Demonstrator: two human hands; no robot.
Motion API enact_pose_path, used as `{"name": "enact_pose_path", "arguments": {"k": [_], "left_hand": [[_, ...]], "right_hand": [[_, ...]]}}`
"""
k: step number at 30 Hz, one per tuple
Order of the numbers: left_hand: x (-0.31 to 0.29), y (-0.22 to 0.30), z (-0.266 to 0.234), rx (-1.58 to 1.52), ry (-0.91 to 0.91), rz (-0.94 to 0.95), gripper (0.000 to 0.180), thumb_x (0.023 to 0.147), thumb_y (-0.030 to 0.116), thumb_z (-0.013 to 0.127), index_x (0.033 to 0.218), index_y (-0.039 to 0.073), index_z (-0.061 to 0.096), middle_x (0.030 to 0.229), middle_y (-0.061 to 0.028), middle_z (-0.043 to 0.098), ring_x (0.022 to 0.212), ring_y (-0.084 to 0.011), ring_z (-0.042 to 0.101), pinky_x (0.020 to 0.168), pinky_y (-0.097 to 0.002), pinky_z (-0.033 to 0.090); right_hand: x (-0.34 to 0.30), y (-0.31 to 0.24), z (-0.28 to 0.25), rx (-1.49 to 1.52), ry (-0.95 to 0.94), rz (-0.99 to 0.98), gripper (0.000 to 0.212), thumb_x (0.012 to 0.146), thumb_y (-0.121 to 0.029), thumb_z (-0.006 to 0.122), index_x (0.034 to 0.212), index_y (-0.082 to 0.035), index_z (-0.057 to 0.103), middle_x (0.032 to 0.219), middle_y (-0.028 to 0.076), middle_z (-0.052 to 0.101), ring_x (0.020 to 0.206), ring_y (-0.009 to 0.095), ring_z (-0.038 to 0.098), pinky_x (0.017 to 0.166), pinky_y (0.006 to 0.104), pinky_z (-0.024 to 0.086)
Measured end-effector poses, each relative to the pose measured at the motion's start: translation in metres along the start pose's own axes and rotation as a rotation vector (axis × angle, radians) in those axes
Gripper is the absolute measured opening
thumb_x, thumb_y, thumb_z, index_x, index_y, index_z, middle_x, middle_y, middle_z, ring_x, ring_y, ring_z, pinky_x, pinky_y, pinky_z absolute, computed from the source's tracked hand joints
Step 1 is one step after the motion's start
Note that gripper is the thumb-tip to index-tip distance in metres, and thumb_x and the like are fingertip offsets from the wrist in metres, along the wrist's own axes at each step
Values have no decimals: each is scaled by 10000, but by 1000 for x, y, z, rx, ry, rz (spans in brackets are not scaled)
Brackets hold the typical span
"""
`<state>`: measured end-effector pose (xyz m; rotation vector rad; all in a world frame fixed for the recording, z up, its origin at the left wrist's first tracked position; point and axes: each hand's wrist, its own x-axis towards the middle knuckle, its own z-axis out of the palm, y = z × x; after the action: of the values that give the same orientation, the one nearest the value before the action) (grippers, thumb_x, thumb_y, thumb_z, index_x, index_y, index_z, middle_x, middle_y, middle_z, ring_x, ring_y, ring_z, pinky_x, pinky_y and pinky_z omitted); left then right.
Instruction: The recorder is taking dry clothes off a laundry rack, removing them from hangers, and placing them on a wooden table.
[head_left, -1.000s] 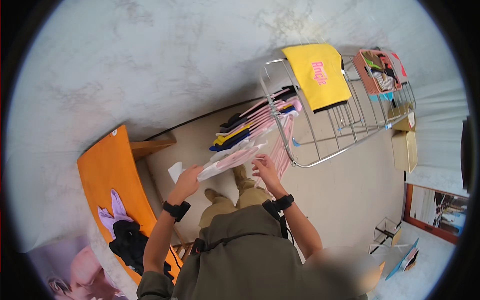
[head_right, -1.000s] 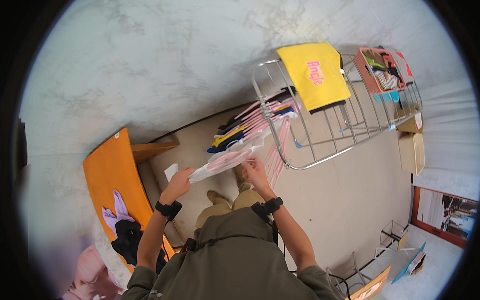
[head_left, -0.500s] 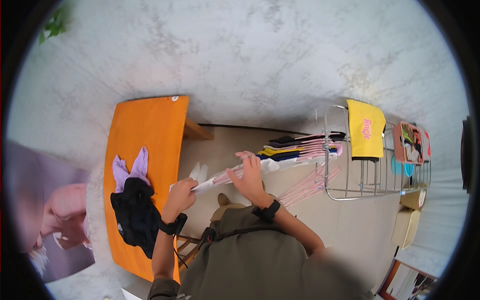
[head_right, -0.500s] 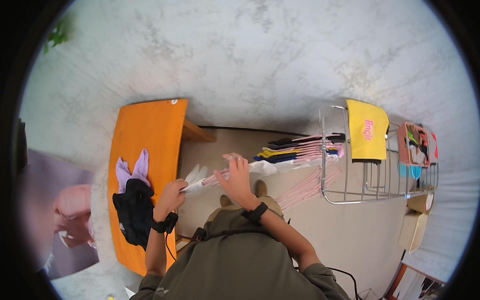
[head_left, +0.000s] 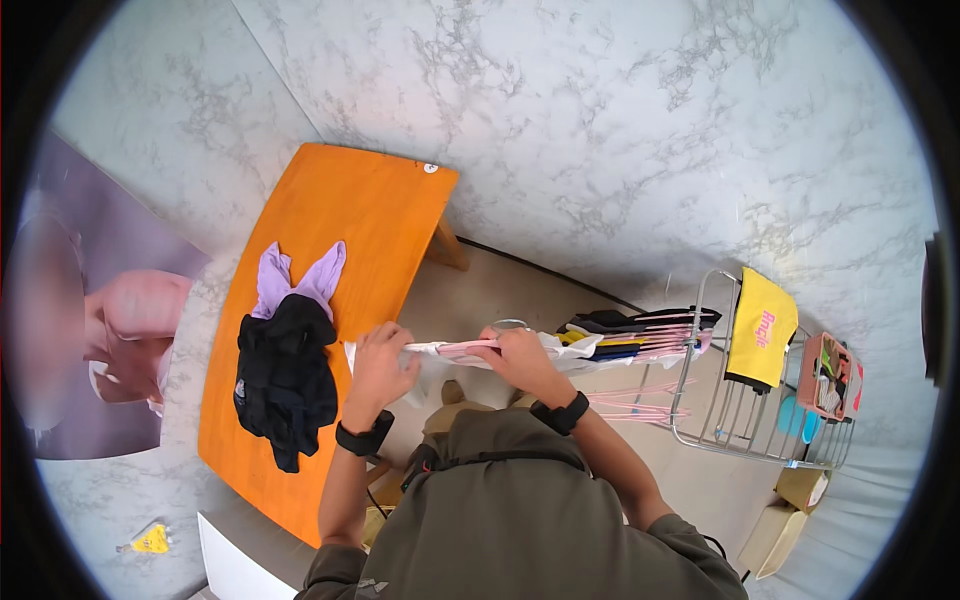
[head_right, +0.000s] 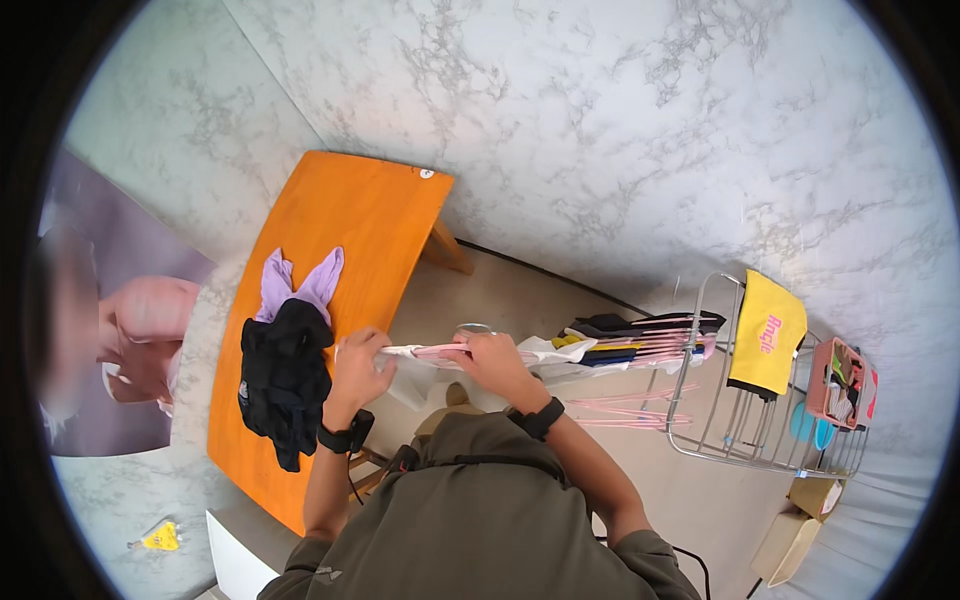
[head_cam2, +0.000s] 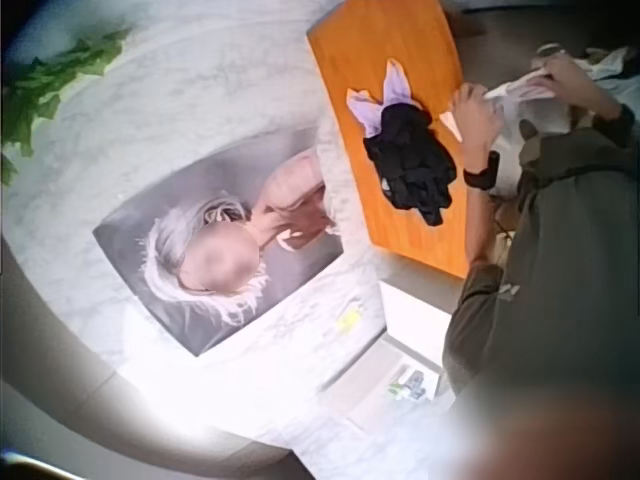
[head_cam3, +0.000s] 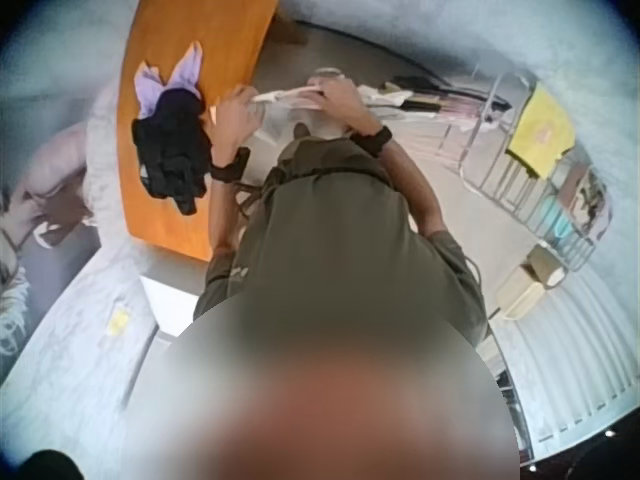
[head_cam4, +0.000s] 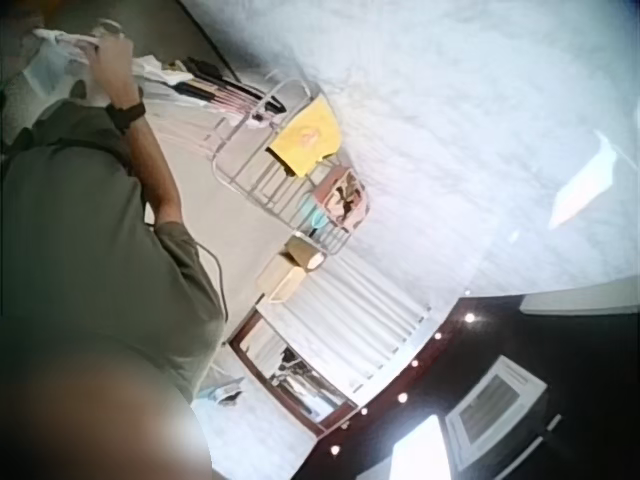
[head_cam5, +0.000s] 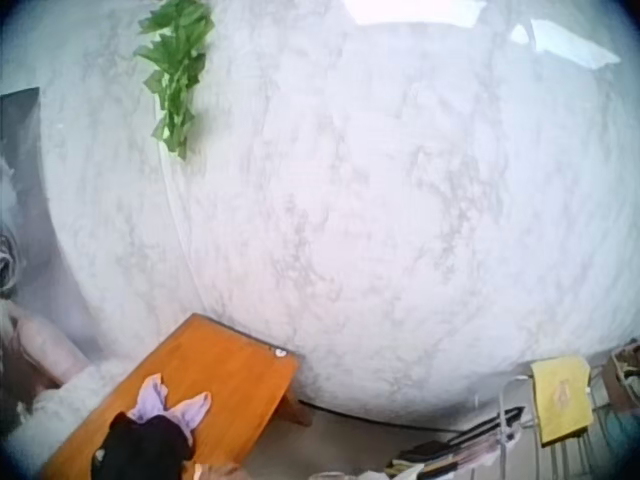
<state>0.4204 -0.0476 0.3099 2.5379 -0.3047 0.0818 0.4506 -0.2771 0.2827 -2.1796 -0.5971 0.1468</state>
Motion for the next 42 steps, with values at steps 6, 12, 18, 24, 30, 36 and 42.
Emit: {"name": "enact_pose_path", "arguments": {"k": [6,12,18,24,30,36,42], "left_hand": [[11,29,13,115,144,104,287,663,217,719,833,49,559,1018,-105,516,1009,-307,466,886,-454,309],[5,27,22,143,263,68,228,725,168,665,874,40,549,1199,-174,453,1191,-345,381,1009,-531,207],[2,35,23,22,267,81,232,742,63,598,967,36,550,1264,-194,407,1241,-363,328,1036,-554,166],[6,33,10,48,232,99,296,718,29,579,1010,28,535,1287,-192,386,1260,-349,313,1044,-544,178],[15,28,8,310,239,167,300,650,60,618,934,70,519,1066,-88,492,1092,-255,435,1018,-497,253],[16,35,12,287,377,22,309,631,60,623,921,69,517,1096,-100,487,1109,-268,431,1000,-584,214],[18,27,6,180,441,60,371,563,-21,603,914,81,534,1212,-118,465,1148,-299,419,1002,-627,155]], "right_hand": [[5,-24,-5,-35,139,-8,275,808,-311,619,765,-39,616,599,136,555,551,307,536,502,364,408],[-1,-35,-18,34,145,99,284,798,-304,643,794,-19,642,536,139,536,480,287,523,474,335,404],[-6,-45,-26,89,77,212,276,772,-262,669,769,4,596,639,165,581,546,305,568,512,344,441],[-4,-58,-30,163,96,212,221,790,-196,650,829,19,623,636,132,601,540,174,545,516,280,415],[5,-75,-45,-11,62,138,203,794,-193,638,796,9,615,621,117,570,524,205,514,541,284,404],[13,-91,-50,-82,22,118,182,812,-178,618,808,3,610,592,100,544,492,186,490,528,283,398],[17,-82,-53,33,49,144,161,797,-143,627,797,17,615,571,82,546,515,102,465,500,251,377]]}}
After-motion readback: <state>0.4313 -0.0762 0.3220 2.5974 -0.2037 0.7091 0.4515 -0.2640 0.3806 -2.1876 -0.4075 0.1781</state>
